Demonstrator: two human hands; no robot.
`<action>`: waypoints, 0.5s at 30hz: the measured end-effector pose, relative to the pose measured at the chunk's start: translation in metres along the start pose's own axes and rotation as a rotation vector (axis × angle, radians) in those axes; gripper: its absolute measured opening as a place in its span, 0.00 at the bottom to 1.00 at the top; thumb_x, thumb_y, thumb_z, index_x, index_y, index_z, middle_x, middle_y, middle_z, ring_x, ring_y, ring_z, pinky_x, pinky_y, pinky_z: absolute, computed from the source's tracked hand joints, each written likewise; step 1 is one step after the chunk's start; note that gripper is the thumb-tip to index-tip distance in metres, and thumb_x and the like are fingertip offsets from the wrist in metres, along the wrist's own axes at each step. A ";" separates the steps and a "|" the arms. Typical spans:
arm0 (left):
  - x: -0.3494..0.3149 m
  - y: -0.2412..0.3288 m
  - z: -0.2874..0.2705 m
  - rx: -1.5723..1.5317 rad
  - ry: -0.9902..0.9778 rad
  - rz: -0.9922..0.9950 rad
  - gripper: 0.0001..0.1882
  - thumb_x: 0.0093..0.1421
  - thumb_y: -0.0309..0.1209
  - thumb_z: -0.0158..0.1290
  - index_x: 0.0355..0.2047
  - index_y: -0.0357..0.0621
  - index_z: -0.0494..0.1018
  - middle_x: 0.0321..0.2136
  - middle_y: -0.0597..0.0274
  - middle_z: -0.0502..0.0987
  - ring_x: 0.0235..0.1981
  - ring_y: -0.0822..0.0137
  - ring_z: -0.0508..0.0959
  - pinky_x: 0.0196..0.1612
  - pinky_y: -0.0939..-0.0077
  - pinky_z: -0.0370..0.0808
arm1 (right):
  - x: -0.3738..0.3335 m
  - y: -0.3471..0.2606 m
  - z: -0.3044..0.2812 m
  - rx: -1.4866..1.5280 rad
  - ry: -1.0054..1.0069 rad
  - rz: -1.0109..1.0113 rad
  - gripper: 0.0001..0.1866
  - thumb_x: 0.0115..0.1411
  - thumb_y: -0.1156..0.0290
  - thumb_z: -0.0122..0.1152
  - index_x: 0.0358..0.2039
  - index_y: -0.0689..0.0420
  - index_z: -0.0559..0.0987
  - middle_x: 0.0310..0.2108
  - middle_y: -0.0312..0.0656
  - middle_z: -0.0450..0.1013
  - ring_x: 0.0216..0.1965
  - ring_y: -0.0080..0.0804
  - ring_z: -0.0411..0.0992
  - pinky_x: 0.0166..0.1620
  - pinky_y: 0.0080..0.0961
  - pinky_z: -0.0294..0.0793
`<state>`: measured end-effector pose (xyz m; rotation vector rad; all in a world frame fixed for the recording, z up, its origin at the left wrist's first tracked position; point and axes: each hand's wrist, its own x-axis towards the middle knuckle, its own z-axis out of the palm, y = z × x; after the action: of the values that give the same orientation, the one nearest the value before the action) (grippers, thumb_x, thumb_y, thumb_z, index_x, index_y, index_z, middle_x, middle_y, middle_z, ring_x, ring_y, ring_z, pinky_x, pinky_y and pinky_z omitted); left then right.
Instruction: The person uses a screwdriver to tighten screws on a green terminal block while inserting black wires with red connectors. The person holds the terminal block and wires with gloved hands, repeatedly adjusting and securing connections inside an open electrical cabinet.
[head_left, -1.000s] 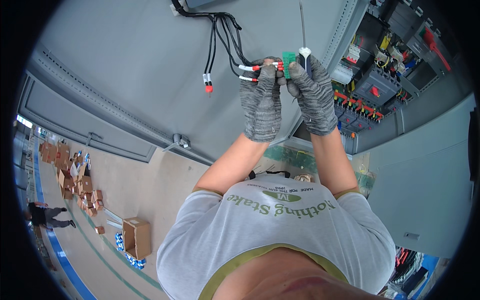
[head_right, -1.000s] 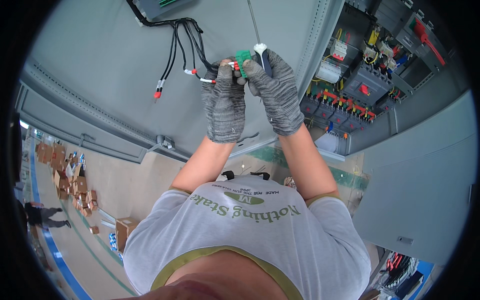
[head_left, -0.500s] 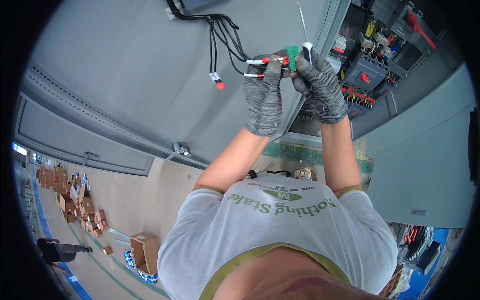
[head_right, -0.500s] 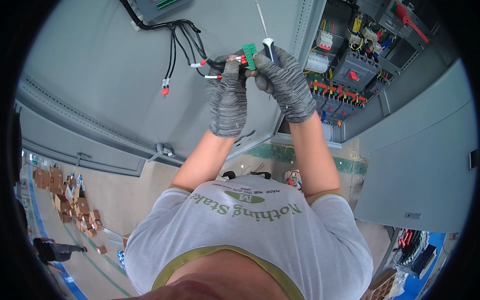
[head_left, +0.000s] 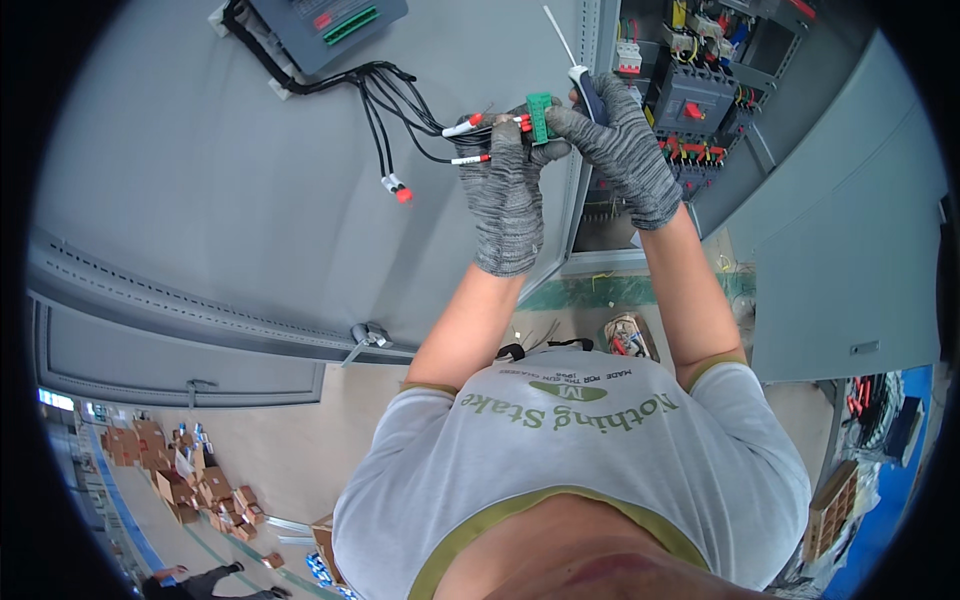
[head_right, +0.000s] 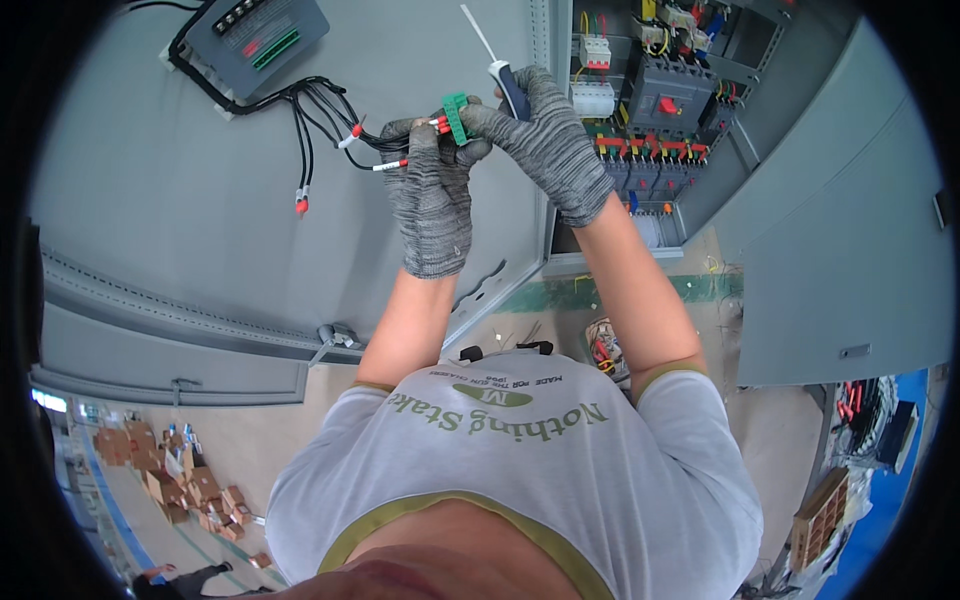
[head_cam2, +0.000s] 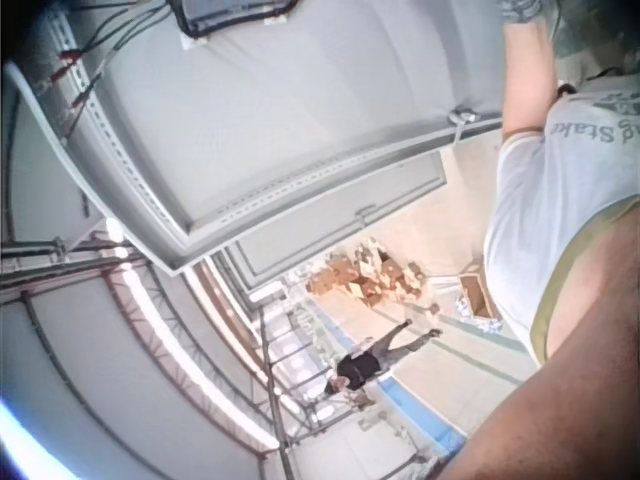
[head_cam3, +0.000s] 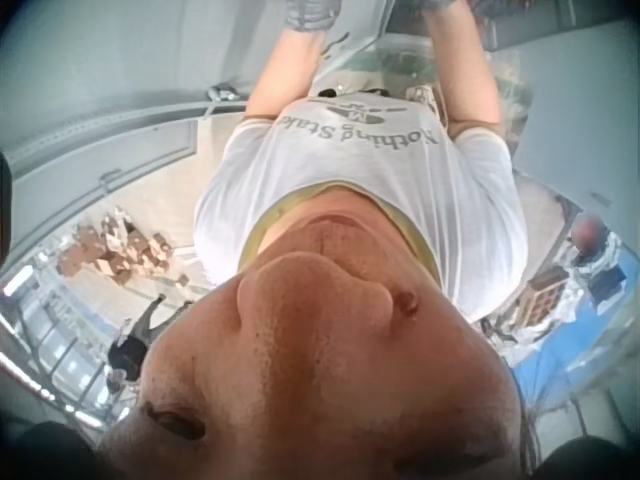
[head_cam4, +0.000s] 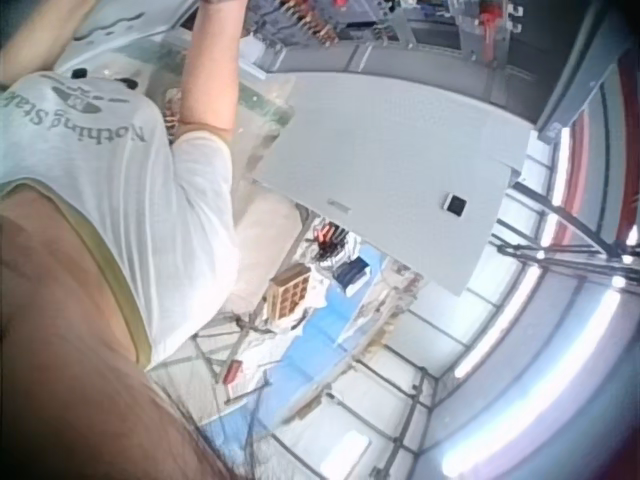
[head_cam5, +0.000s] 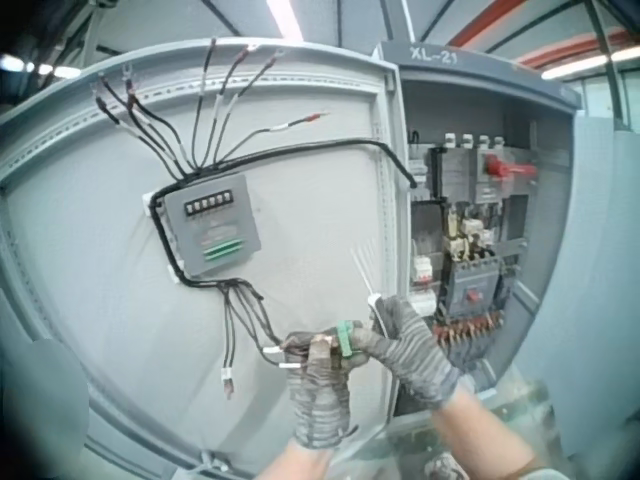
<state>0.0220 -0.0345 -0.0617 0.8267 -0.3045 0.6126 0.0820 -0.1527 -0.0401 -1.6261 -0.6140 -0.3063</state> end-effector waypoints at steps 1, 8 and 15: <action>0.000 -0.001 0.004 -0.007 0.008 0.020 0.13 0.66 0.37 0.50 0.45 0.42 0.66 0.40 0.49 0.77 0.38 0.63 0.80 0.37 0.67 0.82 | -0.001 0.001 -0.001 -0.065 0.025 -0.050 0.21 0.57 0.58 0.66 0.41 0.60 0.70 0.28 0.35 0.68 0.29 0.22 0.66 0.35 0.21 0.70; 0.005 -0.003 0.006 -0.050 0.010 0.027 0.13 0.67 0.33 0.48 0.45 0.38 0.64 0.44 0.40 0.74 0.41 0.53 0.79 0.46 0.64 0.81 | -0.061 -0.052 -0.072 -0.306 0.054 -0.252 0.14 0.59 0.75 0.60 0.46 0.59 0.74 0.36 0.40 0.75 0.37 0.25 0.73 0.41 0.22 0.75; 0.006 -0.006 0.011 -0.110 0.018 0.051 0.13 0.67 0.33 0.47 0.45 0.35 0.64 0.45 0.38 0.73 0.44 0.49 0.78 0.50 0.62 0.80 | -0.082 -0.092 -0.083 -0.660 0.135 -0.497 0.15 0.49 0.80 0.67 0.39 0.56 0.81 0.38 0.42 0.77 0.41 0.37 0.76 0.45 0.29 0.77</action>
<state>0.0299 -0.0436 -0.0552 0.7093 -0.3409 0.6446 -0.0230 -0.2470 0.0058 -2.0325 -0.8666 -1.0648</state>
